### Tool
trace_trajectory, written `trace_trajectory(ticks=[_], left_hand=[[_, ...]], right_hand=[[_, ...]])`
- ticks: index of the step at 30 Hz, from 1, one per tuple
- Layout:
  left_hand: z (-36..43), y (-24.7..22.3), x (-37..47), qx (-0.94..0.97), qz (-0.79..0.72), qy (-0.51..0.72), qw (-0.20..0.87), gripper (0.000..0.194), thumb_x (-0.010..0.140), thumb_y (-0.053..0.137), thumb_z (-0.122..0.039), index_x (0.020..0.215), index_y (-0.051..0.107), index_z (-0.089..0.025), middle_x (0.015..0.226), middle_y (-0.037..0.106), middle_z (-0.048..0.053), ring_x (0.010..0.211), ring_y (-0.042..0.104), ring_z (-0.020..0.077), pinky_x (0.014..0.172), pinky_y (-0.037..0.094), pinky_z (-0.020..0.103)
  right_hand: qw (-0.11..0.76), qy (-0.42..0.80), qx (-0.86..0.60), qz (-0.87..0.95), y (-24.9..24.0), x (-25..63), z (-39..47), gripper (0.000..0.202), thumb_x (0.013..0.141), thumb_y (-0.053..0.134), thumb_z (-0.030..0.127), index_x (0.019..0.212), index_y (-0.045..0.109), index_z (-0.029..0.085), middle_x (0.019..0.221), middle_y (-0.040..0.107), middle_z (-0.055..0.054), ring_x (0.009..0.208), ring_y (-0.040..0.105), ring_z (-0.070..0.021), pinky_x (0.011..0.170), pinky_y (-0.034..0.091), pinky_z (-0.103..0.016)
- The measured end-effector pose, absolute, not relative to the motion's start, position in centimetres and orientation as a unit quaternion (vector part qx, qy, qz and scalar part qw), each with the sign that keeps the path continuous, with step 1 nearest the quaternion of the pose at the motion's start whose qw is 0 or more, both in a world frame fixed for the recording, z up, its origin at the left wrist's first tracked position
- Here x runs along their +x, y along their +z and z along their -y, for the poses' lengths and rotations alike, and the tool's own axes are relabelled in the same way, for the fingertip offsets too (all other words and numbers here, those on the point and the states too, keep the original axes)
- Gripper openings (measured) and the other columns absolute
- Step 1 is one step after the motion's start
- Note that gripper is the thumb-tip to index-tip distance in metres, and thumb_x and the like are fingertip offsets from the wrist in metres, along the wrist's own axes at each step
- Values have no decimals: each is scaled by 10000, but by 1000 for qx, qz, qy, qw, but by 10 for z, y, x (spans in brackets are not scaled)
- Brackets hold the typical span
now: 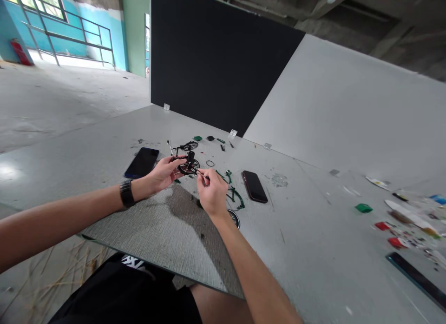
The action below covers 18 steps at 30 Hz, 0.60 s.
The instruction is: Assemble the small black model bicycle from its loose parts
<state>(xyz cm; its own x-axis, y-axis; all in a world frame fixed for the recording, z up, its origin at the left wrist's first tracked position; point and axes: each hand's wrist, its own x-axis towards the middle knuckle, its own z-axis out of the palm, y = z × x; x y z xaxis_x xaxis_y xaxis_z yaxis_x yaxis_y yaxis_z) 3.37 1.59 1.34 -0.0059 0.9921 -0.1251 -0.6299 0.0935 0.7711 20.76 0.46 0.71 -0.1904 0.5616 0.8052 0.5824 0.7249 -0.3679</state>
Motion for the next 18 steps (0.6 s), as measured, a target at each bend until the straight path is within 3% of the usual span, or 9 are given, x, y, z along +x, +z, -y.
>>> trace_trajectory(ticks=[12, 18], left_hand=[[-13, 16, 35, 259, -328, 631, 653, 110, 886, 687, -81, 981, 662, -130, 876, 726, 47, 770, 686, 119, 752, 561, 268], [-15, 16, 36, 247, -325, 645, 646, 109, 874, 672, -36, 952, 659, -112, 864, 717, 54, 747, 682, 110, 740, 563, 247]], right_hand=[[529, -64, -335, 778, 4, 207, -6, 360, 930, 576, 142, 703, 330, 273, 745, 705, -9, 852, 751, -197, 661, 538, -292], [515, -80, -339, 783, 4, 207, -7, 288, 928, 571, 138, 735, 399, 264, 817, 715, -17, 725, 670, -166, 666, 512, -289]])
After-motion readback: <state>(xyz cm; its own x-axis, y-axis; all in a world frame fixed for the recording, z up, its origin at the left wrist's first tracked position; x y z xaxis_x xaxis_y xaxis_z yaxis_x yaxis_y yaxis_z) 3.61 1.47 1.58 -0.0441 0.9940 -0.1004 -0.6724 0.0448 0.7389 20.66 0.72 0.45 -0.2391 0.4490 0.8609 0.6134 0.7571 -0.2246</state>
